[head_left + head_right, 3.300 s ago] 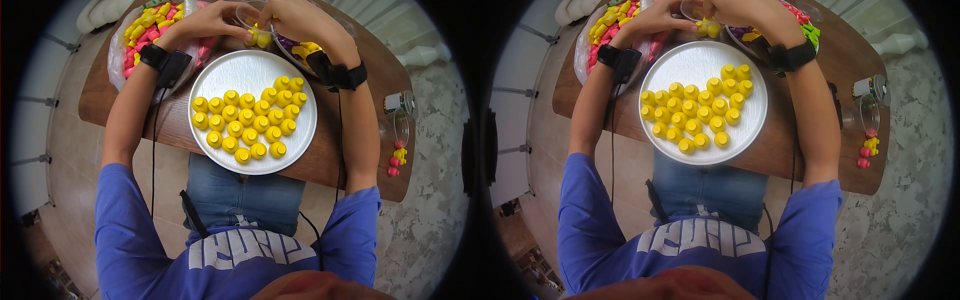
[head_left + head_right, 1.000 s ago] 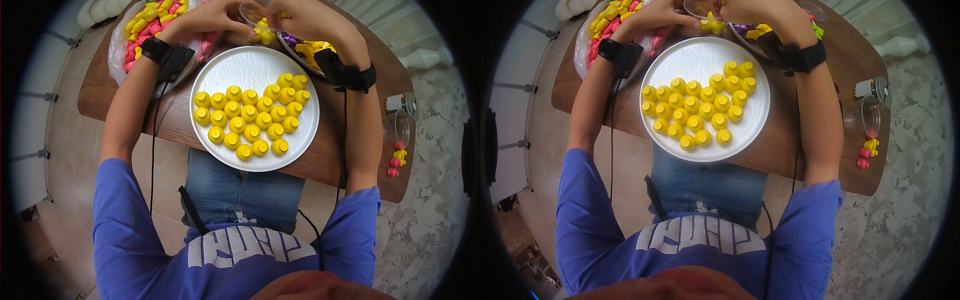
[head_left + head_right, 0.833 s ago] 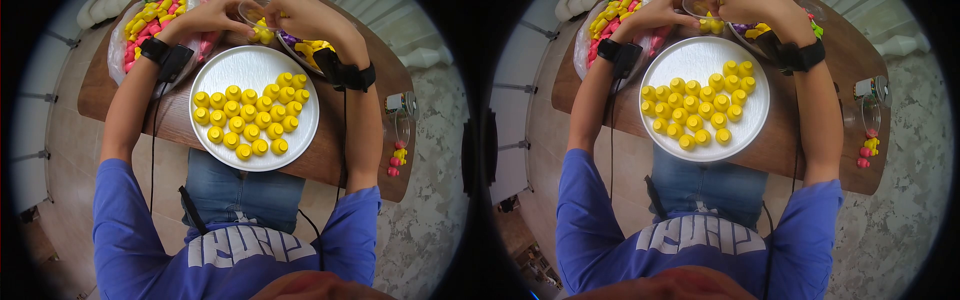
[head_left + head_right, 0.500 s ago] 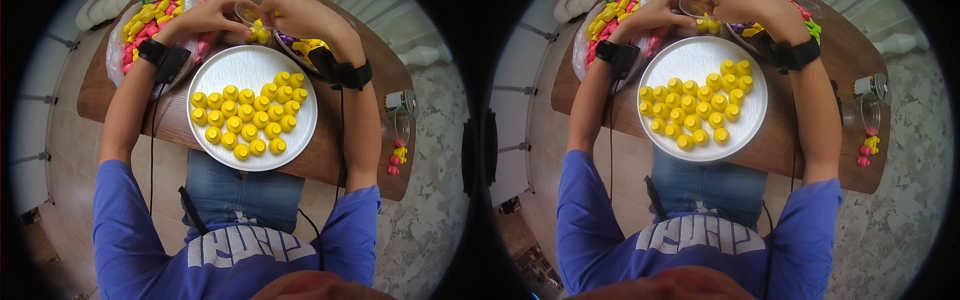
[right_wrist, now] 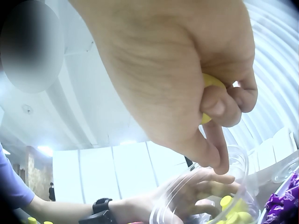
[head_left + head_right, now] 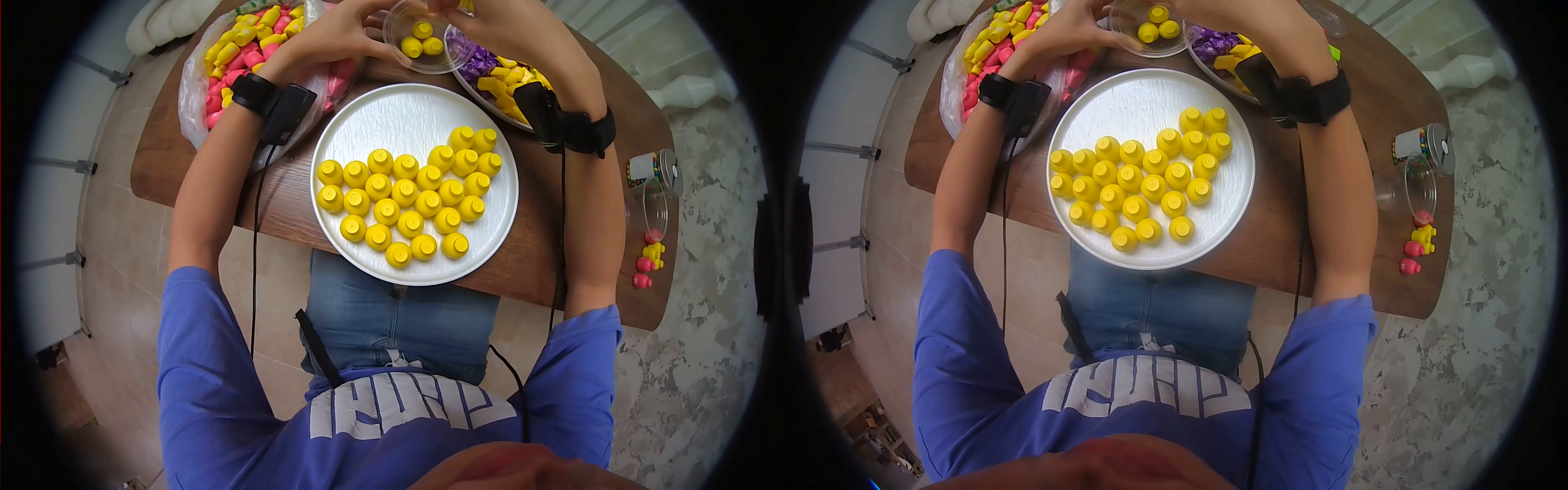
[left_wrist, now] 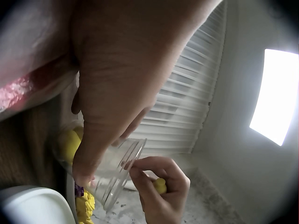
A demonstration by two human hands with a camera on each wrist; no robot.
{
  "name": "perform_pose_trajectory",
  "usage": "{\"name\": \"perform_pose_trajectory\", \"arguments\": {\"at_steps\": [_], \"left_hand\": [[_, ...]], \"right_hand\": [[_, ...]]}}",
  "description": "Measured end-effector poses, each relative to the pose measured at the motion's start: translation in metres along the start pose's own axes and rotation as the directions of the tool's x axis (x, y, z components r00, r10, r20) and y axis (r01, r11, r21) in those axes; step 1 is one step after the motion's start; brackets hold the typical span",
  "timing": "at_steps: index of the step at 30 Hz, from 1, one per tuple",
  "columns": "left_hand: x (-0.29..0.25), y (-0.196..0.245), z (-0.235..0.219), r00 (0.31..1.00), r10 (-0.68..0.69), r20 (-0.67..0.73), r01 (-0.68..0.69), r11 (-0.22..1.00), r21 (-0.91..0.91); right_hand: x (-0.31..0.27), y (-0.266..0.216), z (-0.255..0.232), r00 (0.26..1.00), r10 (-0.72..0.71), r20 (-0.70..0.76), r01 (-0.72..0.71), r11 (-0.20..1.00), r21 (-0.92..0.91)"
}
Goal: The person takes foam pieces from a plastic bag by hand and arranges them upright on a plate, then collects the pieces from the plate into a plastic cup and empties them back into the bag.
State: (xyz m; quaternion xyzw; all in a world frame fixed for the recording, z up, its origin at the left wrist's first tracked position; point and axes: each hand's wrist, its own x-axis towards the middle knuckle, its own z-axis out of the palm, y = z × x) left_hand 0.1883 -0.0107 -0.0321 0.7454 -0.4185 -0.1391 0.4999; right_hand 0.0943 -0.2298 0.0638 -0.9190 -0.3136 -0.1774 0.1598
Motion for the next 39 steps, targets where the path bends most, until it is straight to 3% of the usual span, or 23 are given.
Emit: {"name": "perform_pose_trajectory", "arguments": {"at_steps": [3,5,8,12,14,25,27,33,39], "left_hand": [[0.0,0.003,0.001,1.0,0.001,0.013,0.0,0.999,-0.036],[0.0,0.002,0.001,1.0,0.005,0.018,-0.005,0.999,-0.042],[0.0,-0.001,0.0,0.999,0.029,0.02,-0.029,0.999,-0.017],[-0.001,0.002,0.0,1.0,0.015,0.019,-0.016,0.999,0.048],[-0.001,0.003,0.001,1.0,0.016,0.019,-0.016,1.0,0.005],[-0.002,0.006,0.003,1.0,0.002,0.009,-0.001,0.994,-0.108],[-0.002,0.007,0.001,1.0,-0.012,-0.001,0.012,0.999,0.031],[-0.002,0.01,0.003,0.999,-0.032,0.0,0.032,0.999,0.006],[0.0,0.01,0.002,0.998,-0.059,0.006,0.058,0.998,0.026]], "right_hand": [[0.003,0.008,0.005,0.998,0.005,0.059,-0.007,0.999,0.041],[0.003,0.006,0.007,0.985,0.086,0.15,-0.079,0.996,-0.053],[0.0,0.004,0.016,0.985,0.127,0.115,-0.108,0.981,-0.159],[-0.001,0.004,0.019,0.979,0.097,0.181,-0.06,0.978,-0.201],[0.0,0.001,0.02,0.951,0.197,0.239,-0.14,0.962,-0.235],[-0.006,-0.003,0.013,0.971,0.092,0.222,-0.077,0.994,-0.076],[-0.007,-0.004,0.012,0.974,0.074,0.216,-0.064,0.996,-0.054],[-0.003,0.008,0.024,0.963,0.124,0.239,-0.108,0.991,-0.08],[-0.004,0.01,0.026,0.975,0.081,0.206,-0.075,0.997,-0.035]]}}
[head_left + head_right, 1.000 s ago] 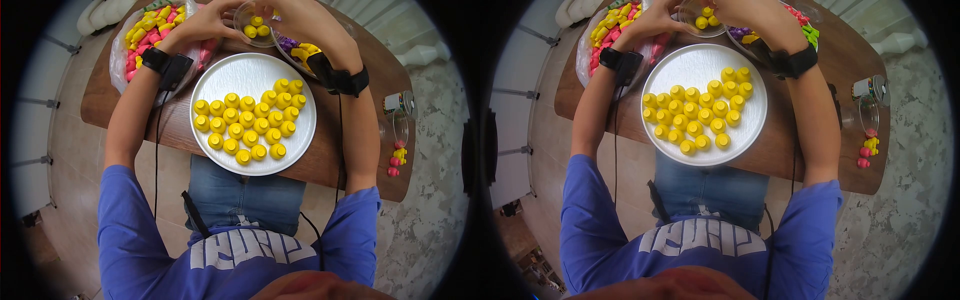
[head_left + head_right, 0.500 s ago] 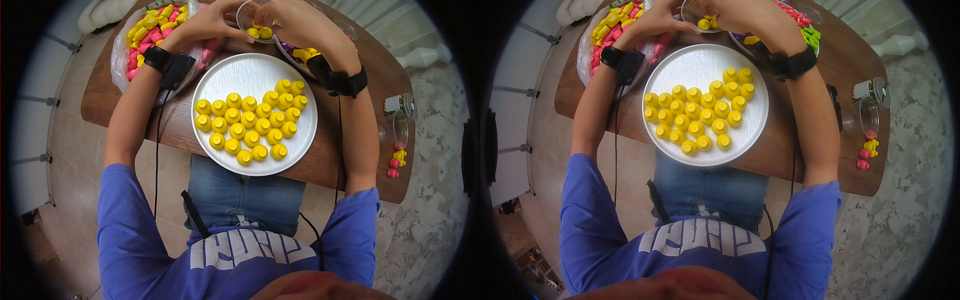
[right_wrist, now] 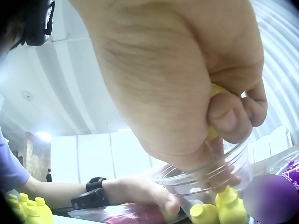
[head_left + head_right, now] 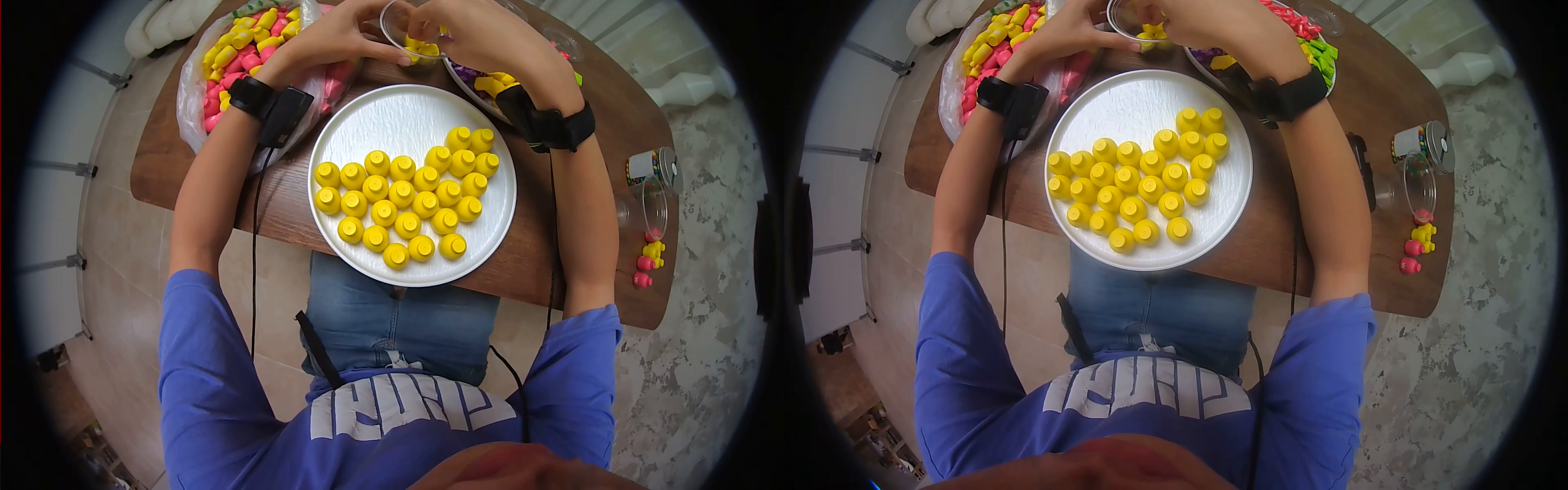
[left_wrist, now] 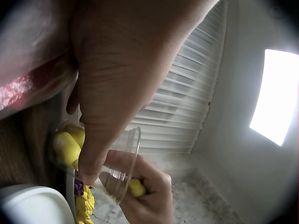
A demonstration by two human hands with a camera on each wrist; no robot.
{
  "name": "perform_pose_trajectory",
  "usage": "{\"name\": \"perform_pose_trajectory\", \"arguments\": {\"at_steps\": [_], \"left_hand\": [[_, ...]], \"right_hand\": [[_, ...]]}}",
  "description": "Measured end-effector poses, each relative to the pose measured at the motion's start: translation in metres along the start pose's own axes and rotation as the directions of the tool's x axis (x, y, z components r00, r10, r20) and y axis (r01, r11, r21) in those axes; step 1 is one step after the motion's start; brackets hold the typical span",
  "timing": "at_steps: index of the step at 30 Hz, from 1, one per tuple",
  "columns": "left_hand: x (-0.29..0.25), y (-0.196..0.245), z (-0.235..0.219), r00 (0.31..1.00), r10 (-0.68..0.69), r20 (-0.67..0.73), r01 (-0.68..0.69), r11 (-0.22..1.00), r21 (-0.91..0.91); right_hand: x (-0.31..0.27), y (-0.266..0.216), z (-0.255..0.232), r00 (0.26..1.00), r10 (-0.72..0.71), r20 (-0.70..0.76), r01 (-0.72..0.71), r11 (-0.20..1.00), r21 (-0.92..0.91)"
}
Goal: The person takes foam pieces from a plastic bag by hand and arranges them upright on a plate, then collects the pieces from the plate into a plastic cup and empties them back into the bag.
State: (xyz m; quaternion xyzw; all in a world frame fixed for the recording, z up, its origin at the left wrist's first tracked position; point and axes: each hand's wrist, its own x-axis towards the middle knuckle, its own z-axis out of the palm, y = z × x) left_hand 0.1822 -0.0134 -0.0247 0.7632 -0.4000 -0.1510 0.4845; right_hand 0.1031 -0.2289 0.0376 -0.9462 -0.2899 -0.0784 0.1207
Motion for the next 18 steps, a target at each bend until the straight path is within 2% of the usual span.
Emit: {"name": "perform_pose_trajectory", "arguments": {"at_steps": [2,5,9,11,15,18], "left_hand": [[-0.001,-0.002,0.001,0.999,0.035,-0.016,-0.035,0.999,-0.018],[0.0,-0.004,0.0,0.997,0.069,-0.018,-0.07,0.997,-0.044],[-0.001,-0.001,0.001,0.999,0.039,-0.007,-0.039,0.997,-0.064],[0.0,-0.002,0.0,0.999,0.05,-0.002,-0.05,0.995,-0.085],[0.0,-0.003,0.001,0.998,0.058,0.002,-0.057,0.991,-0.124],[0.0,-0.001,0.002,0.998,0.068,0.007,-0.067,0.988,-0.138]], "right_hand": [[-0.004,-0.003,-0.004,0.994,-0.089,-0.061,0.088,0.996,-0.021],[0.005,0.0,0.005,0.981,-0.138,-0.135,0.143,0.989,0.028],[0.007,-0.003,0.006,0.988,-0.13,-0.085,0.134,0.99,0.039],[0.006,-0.001,0.013,0.966,-0.219,-0.134,0.229,0.971,0.061],[0.007,-0.004,0.013,0.982,-0.179,-0.06,0.181,0.983,0.029],[0.007,-0.007,0.016,0.995,-0.096,-0.026,0.096,0.995,-0.003]]}}
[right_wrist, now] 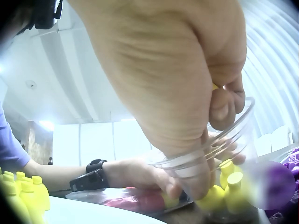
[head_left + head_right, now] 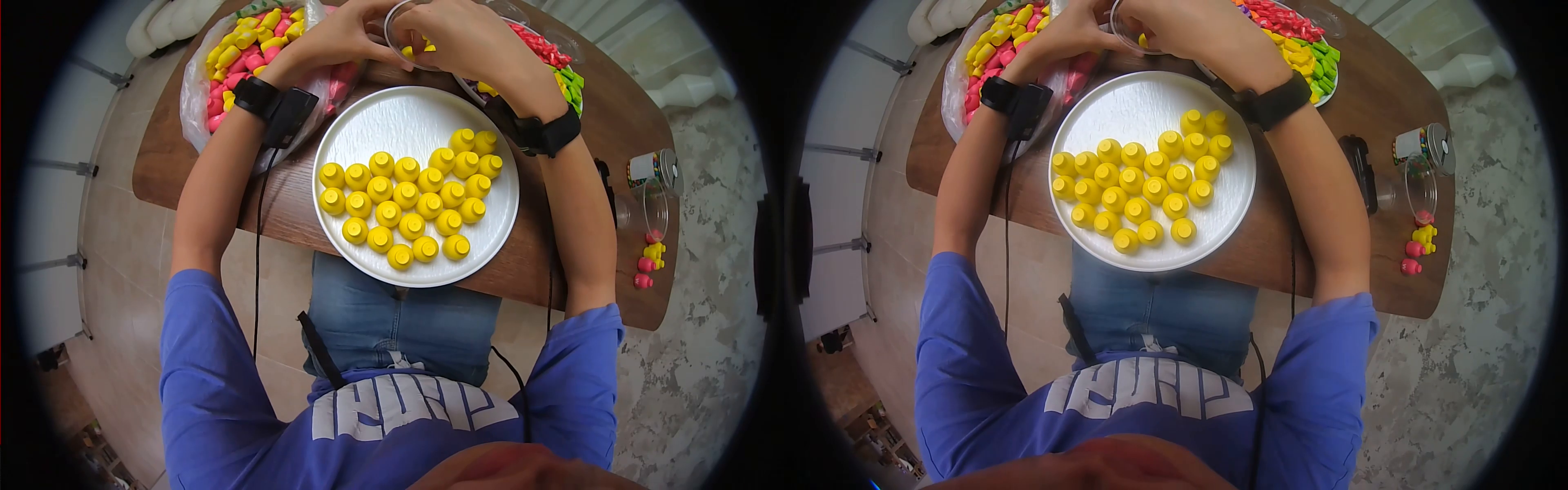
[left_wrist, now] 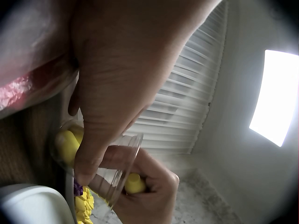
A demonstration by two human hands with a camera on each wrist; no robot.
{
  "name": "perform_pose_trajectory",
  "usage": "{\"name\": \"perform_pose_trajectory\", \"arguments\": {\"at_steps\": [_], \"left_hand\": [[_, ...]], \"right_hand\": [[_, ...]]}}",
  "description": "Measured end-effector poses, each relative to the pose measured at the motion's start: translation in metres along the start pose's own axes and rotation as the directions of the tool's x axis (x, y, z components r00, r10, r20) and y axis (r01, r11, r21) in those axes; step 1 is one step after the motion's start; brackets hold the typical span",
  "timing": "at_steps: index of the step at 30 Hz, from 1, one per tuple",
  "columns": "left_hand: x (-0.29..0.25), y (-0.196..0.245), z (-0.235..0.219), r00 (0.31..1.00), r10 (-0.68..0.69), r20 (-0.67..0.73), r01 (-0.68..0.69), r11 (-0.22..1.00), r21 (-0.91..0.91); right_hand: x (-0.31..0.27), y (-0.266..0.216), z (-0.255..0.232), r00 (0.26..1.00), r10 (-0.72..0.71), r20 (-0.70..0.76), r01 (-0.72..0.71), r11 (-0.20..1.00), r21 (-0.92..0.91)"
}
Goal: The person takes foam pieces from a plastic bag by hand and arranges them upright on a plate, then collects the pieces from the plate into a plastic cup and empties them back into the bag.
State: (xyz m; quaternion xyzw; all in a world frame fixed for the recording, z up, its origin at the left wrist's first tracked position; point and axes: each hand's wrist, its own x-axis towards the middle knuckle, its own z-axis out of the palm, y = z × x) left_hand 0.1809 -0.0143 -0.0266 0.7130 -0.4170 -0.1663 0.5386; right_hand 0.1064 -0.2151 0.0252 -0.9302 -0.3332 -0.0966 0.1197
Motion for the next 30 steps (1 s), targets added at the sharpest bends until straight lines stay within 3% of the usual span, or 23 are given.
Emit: {"name": "perform_pose_trajectory", "arguments": {"at_steps": [2,24,26,30], "left_hand": [[0.0,0.0,0.0,1.0,0.009,-0.001,-0.009,1.0,0.008],[-0.001,-0.003,-0.001,1.0,0.008,-0.002,-0.008,0.999,0.054],[-0.002,0.004,-0.002,0.999,-0.029,-0.015,0.031,0.992,0.125],[-0.004,0.007,-0.001,0.995,-0.08,-0.062,0.091,0.975,0.202]], "right_hand": [[-0.001,0.001,0.005,0.992,-0.063,-0.108,0.062,0.998,-0.012],[0.0,0.007,-0.013,0.986,-0.073,-0.153,0.072,0.997,-0.009],[-0.002,0.004,-0.022,0.986,0.091,-0.143,-0.105,0.99,-0.094],[-0.005,0.008,-0.02,0.991,0.112,-0.077,-0.122,0.984,-0.134]]}}
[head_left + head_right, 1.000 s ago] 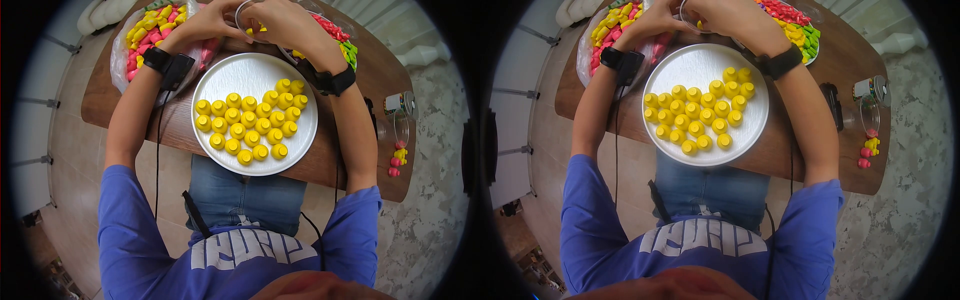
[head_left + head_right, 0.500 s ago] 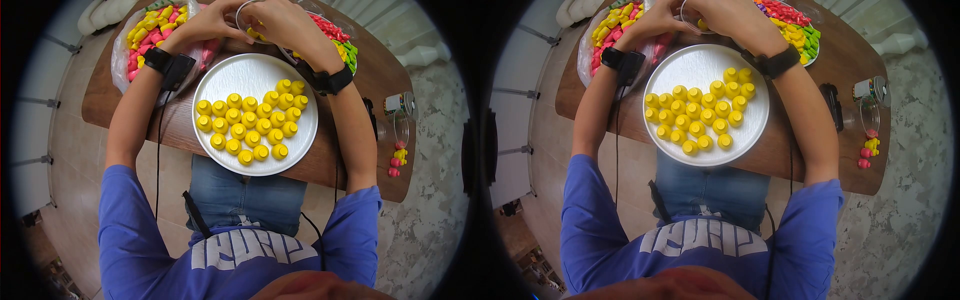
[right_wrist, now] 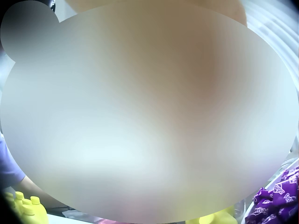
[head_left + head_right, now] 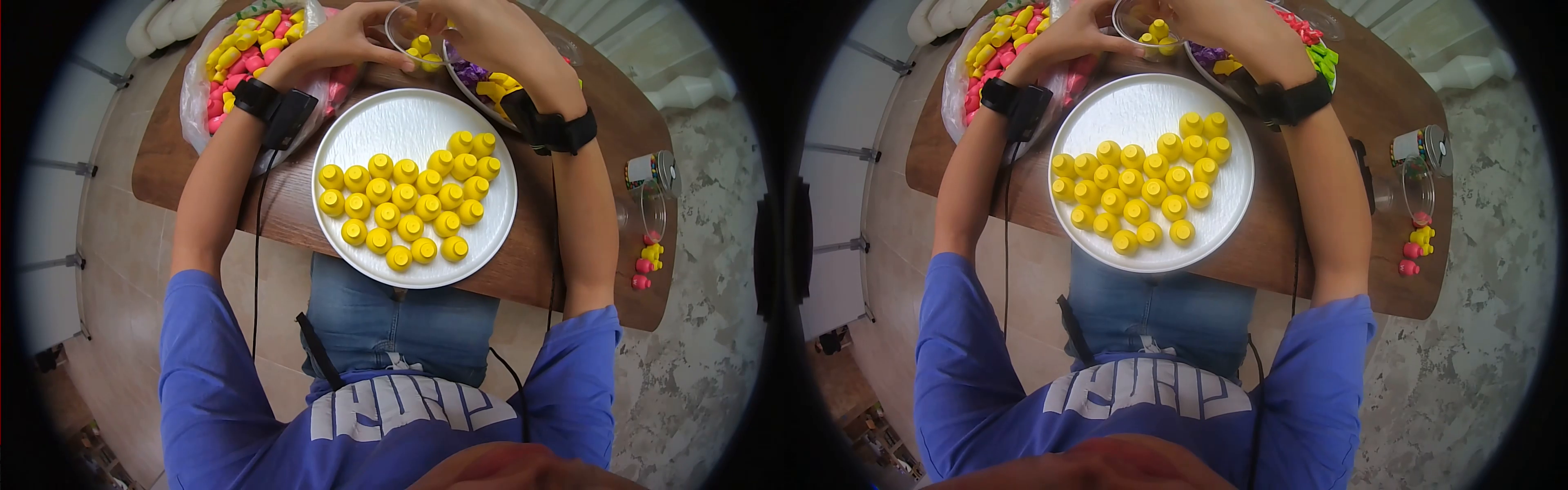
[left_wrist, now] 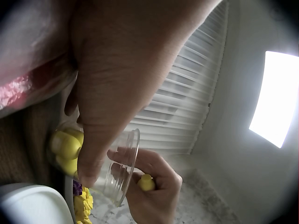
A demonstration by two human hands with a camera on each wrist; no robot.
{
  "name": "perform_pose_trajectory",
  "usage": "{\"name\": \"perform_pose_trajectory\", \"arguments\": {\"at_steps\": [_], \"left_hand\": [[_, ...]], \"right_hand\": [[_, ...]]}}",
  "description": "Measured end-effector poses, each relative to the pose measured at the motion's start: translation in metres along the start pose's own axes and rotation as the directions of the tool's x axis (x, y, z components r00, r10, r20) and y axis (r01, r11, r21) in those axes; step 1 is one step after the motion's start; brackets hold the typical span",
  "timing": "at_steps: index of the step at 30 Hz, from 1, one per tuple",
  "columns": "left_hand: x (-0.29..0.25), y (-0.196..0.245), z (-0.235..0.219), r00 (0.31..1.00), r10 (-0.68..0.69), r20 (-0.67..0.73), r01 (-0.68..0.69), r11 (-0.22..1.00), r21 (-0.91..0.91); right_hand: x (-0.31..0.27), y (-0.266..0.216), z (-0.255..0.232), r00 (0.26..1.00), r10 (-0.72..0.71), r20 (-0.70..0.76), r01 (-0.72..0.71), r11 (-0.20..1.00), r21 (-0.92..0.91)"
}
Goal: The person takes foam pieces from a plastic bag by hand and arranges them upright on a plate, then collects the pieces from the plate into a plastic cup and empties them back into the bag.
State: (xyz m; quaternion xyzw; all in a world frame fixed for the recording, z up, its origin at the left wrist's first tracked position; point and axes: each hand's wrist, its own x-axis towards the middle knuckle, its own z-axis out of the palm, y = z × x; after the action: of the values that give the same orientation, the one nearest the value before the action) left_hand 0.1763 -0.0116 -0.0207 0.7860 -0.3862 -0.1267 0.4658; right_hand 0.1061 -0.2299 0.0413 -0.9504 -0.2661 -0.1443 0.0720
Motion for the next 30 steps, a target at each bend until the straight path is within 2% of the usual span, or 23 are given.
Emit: {"name": "perform_pose_trajectory", "arguments": {"at_steps": [2,10,12,15,17,18,20,23,25,30], "left_hand": [[-0.001,0.003,0.001,1.0,-0.005,0.002,0.005,1.0,-0.004],[0.004,-0.007,0.001,0.999,-0.009,0.047,0.012,0.998,-0.056],[0.006,-0.01,0.002,0.996,0.067,0.055,-0.062,0.993,-0.101],[0.004,-0.007,0.002,0.997,0.042,0.065,-0.033,0.991,-0.128],[0.004,-0.007,0.002,0.997,0.043,0.065,-0.035,0.993,-0.116],[0.004,-0.007,0.002,0.997,0.044,0.064,-0.037,0.994,-0.104],[0.003,-0.005,0.002,0.997,0.033,0.064,-0.026,0.995,-0.096],[0.002,-0.001,0.002,0.998,0.002,0.063,0.003,0.996,-0.088],[0.002,-0.001,0.002,0.998,-0.019,0.063,0.024,0.996,-0.086],[0.002,-0.004,0.003,0.999,0.03,0.044,-0.027,0.997,-0.075]], "right_hand": [[0.002,0.004,0.01,0.993,-0.11,-0.033,0.111,0.993,0.047],[0.001,0.002,0.012,0.996,-0.08,0.03,0.078,0.995,0.061],[0.001,0.002,0.012,0.997,-0.071,0.039,0.069,0.996,0.052],[-0.001,0.0,0.008,0.997,-0.058,0.05,0.055,0.997,0.052],[-0.005,-0.003,0.002,0.989,-0.147,0.001,0.146,0.987,0.061],[-0.003,-0.002,0.003,0.989,-0.147,0.001,0.146,0.987,0.061],[0.002,-0.001,0.007,0.993,-0.091,0.075,0.086,0.994,0.074],[0.002,-0.002,0.008,0.995,-0.057,0.083,0.051,0.996,0.074],[-0.002,-0.005,0.004,0.996,-0.073,0.05,0.069,0.995,0.067],[0.003,0.002,0.017,0.997,-0.079,-0.002,0.079,0.994,0.07]]}}
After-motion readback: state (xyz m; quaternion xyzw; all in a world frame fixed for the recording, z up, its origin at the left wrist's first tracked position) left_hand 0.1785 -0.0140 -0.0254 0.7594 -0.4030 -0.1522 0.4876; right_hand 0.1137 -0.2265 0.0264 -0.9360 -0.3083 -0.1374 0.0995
